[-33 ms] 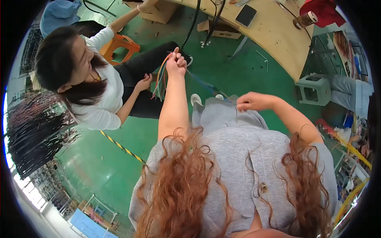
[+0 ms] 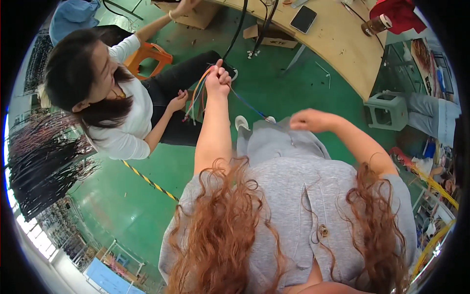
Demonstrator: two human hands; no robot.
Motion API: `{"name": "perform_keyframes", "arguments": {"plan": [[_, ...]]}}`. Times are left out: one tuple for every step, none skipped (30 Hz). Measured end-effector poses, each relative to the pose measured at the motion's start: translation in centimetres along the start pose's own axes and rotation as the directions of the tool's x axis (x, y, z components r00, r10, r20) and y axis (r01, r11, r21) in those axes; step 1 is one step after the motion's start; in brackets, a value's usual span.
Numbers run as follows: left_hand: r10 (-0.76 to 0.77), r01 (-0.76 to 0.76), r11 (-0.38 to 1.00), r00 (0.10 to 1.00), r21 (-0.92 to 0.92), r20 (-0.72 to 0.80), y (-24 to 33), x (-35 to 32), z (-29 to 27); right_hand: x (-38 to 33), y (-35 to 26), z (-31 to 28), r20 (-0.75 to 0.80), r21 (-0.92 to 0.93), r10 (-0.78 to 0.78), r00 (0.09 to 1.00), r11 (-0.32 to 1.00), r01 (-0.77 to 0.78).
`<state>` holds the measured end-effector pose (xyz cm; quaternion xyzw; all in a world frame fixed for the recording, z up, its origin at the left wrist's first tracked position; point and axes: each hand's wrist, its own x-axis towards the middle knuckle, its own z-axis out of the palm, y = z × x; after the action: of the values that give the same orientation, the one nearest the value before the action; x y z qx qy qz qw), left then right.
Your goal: Measuring and wrapping electrical wire bundles with black adhesive tape at a factory workbench.
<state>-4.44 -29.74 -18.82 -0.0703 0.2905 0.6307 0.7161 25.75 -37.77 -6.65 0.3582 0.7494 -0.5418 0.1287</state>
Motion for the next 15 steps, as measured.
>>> {"name": "perform_keyframes", "arguments": {"plan": [[-0.099, 0.097, 0.995, 0.99, 0.023, 0.099, -0.6, -0.8, 0.0, 1.2, 1.4, 0.1, -0.204, -0.179, -0.021, 0.979, 0.984, -0.016], [-0.198, 0.189, 0.98, 0.961, 0.06, 0.192, -1.1, -1.5, 0.2, 2.9, 1.2, -0.6, -0.331, -0.124, -0.091, 0.939, 0.991, 0.052], [-0.214, 0.209, 0.977, 0.964, 0.052, 0.154, -2.4, -2.3, 1.0, 5.4, 1.0, -1.4, -0.508, -0.154, -0.31, 0.804, 0.951, 0.269], [-0.185, 0.18, 0.983, 0.972, 0.042, 0.146, -2.3, -3.1, 0.7, 7.0, -3.7, -4.2, -0.27, 0.318, -0.012, 0.963, 0.943, 0.101], [-0.197, 0.191, 0.98, 0.967, 0.051, 0.161, -3.6, -3.5, 2.0, 11.2, -0.1, -5.9, -0.401, -0.035, -0.458, 0.793, 0.873, 0.486], [-0.163, 0.159, 0.987, 0.975, 0.037, 0.152, -2.6, -4.4, 1.3, 11.6, -5.0, -6.9, -0.27, 0.21, -0.27, 0.924, 0.92, 0.33], [-0.135, 0.132, 0.991, 0.98, 0.029, 0.148, -1.6, -5.4, 0.6, 10.8, -9.9, -8.1, -0.088, 0.409, -0.088, 0.992, 0.905, 0.116], [-0.079, 0.067, 0.988, 0.994, 0.139, 0.078, -1.5, -5.8, 0.5, 11.1, -9.9, -5.9, 0.23, 0.234, -0.401, 0.887, 0.907, 0.349], [-0.061, 0.05, 0.99, 0.995, 0.136, 0.08, -1.2, -6.0, 0.5, 11.3, -8.9, -4.9, 0.558, 0.125, -0.559, 0.614, 0.788, 0.603], [-0.111, 0.095, 0.986, 0.987, 0.136, 0.113, -0.9, -6.7, 0.1, 10.7, -8.6, -5.1, 0.57, 0.049, -0.28, 0.772, 0.95, 0.309], [-0.162, 0.143, 0.98, 0.978, 0.138, 0.135, -0.7, -7.6, -0.4, 10.1, -8.2, -5.0, 0.56, -0.021, 0.032, 0.828, 0.999, -0.024], [-0.174, 0.155, 0.975, 0.978, 0.157, 0.118, -1.1, -8.2, 0.1, 11.2, -5.1, -5.1, 0.295, 0.356, 0.041, 0.955, 0.922, -0.149], [-0.178, 0.158, 0.975, 0.976, 0.155, 0.122, -1.8, -8.8, 0.7, 12.5, -2.1, -5.1, 0.026, 0.698, 0.166, 0.986, 0.703, -0.137], [-0.216, 0.191, 0.969, 0.962, 0.155, 0.168, -2.1, -9.3, 0.9, 13.2, -2.7, -4.3, 0.049, 0.698, 0.215, 0.975, 0.691, -0.187], [-0.252, 0.223, 0.962, 0.946, 0.155, 0.204, -2.3, -9.9, 0.8, 13.7, -4.8, -3.2, 0.112, 0.701, 0.212, 0.971, 0.676, -0.228]]}}
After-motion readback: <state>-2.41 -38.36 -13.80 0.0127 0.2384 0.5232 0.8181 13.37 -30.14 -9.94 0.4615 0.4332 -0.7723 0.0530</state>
